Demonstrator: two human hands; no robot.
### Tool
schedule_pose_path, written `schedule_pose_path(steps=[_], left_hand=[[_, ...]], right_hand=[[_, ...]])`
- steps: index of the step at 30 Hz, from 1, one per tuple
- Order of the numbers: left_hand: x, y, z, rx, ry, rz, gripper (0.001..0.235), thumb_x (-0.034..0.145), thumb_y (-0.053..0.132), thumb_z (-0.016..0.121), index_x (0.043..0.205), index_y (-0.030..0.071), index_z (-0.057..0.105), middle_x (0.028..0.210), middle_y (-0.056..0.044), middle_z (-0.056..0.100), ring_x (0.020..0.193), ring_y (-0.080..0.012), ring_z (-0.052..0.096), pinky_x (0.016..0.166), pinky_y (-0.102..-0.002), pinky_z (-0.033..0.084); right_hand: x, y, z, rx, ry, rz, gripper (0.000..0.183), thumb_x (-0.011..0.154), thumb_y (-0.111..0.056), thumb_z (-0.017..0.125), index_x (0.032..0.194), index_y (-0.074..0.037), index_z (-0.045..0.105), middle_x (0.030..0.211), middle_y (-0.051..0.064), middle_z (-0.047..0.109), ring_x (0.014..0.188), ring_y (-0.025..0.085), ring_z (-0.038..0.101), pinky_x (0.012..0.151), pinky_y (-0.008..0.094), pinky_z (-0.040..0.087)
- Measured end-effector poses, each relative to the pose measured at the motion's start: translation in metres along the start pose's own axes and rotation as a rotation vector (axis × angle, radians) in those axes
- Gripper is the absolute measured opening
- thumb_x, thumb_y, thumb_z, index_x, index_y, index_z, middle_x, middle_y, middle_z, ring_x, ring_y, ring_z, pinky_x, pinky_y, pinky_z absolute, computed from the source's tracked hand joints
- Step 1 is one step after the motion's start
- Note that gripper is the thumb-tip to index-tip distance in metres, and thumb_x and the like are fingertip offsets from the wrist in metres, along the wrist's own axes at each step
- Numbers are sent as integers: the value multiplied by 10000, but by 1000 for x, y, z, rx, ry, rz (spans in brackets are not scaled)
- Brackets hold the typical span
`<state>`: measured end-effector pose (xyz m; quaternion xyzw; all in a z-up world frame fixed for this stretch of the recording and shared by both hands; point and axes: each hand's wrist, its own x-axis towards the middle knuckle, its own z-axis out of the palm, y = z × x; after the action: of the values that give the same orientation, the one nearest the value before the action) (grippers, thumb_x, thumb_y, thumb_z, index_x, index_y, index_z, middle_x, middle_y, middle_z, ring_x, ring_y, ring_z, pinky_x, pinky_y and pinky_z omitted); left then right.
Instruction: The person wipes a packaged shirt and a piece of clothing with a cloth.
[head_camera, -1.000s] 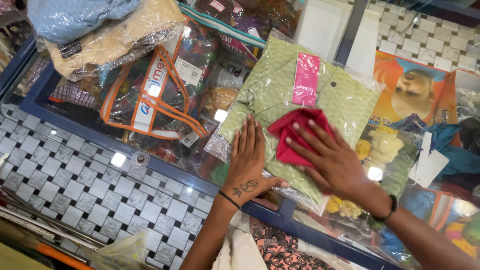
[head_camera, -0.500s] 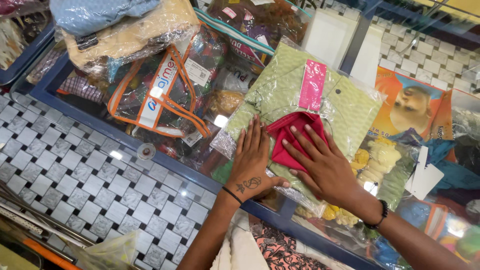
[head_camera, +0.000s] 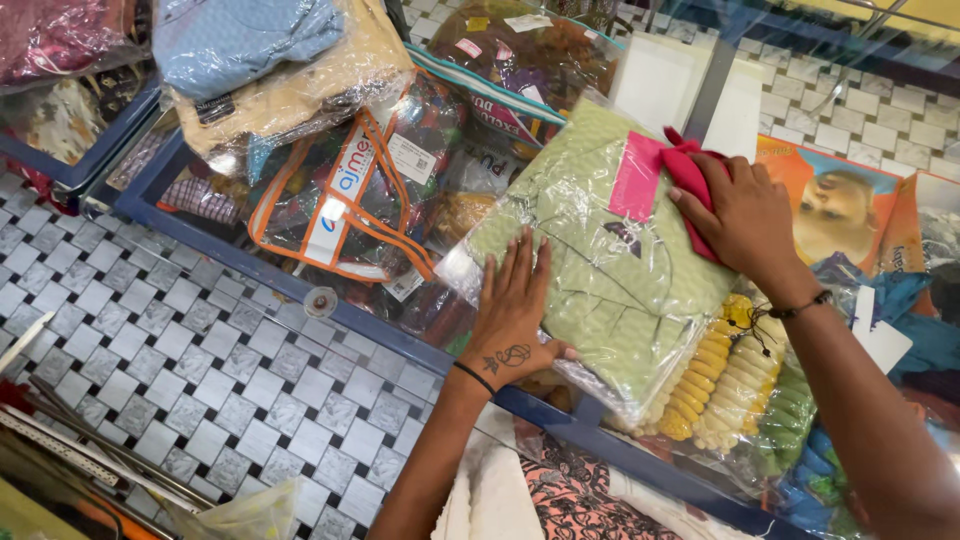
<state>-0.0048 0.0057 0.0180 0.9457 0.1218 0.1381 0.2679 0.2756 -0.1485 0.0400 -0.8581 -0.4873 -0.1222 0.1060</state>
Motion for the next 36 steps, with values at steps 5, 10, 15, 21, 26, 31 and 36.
schedule_pose_path(steps=[5, 10, 15, 21, 26, 31, 36], left_hand=[[-8, -10, -46, 478, 70, -380, 1135, 686, 207, 804, 1627, 60, 187, 1694, -241, 95, 1576, -408, 110, 1245, -607, 69], [-16, 16, -20, 220, 289, -212, 813, 928, 278, 667, 1596, -9, 302, 1683, -276, 188, 1575, -474, 154, 1256, -650, 90], [-26, 56, 22, 162, 129, 46, 788, 951, 457, 598, 1552, 11, 352, 1648, -263, 245, 1537, -424, 201, 1211, -635, 86], [-36, 50, 30, 96, 99, 127, 803, 1025, 452, 586, 1625, -10, 318, 1714, -205, 275, 1612, -340, 228, 1317, -554, 114], [-36, 61, 30, 38, 293, -243, 1254, 760, 625, 719, 1531, -153, 109, 1599, -415, 34, 1481, -586, -11, 1153, -690, -32], [-36, 60, 26, 29, 252, -418, 1444, 711, 756, 745, 1538, -158, -7, 1589, -457, -52, 1497, -606, -78, 1167, -708, -42], [-32, 59, 24, 30, 217, -401, 1439, 721, 741, 763, 1540, -147, -20, 1568, -476, -80, 1467, -635, -118, 1153, -716, -13]], right_hand=[[-74, -21, -28, -122, -155, 195, 379, 1058, -333, 528, 1255, -13, 573, 879, 185, 667, 774, 392, 684, 565, 510, 531], [-118, -47, -66, 137, -366, 155, 276, 947, -272, 597, 1123, -60, 588, 787, 205, 704, 735, 419, 683, 650, 530, 517], [-93, -59, -88, 394, -74, 216, 214, 1004, -187, 604, 1158, -42, 633, 848, 202, 672, 746, 396, 673, 641, 467, 509], [-58, -64, -66, 356, 112, -122, 381, 977, -123, 584, 1354, -91, 617, 1281, 168, 650, 1192, 379, 620, 974, 459, 500], [-68, -112, -29, 376, -127, -411, 534, 931, -284, 590, 1442, -138, 542, 1551, 134, 489, 1402, 371, 458, 1129, 489, 386], [-49, -92, -6, 221, -100, -318, 531, 973, -392, 541, 1473, -213, 551, 1585, 103, 468, 1436, 361, 420, 1127, 509, 351], [-1, -33, 4, 241, -33, -102, 502, 1074, -351, 496, 1531, -147, 533, 1629, 148, 434, 1506, 410, 360, 1224, 540, 277]])
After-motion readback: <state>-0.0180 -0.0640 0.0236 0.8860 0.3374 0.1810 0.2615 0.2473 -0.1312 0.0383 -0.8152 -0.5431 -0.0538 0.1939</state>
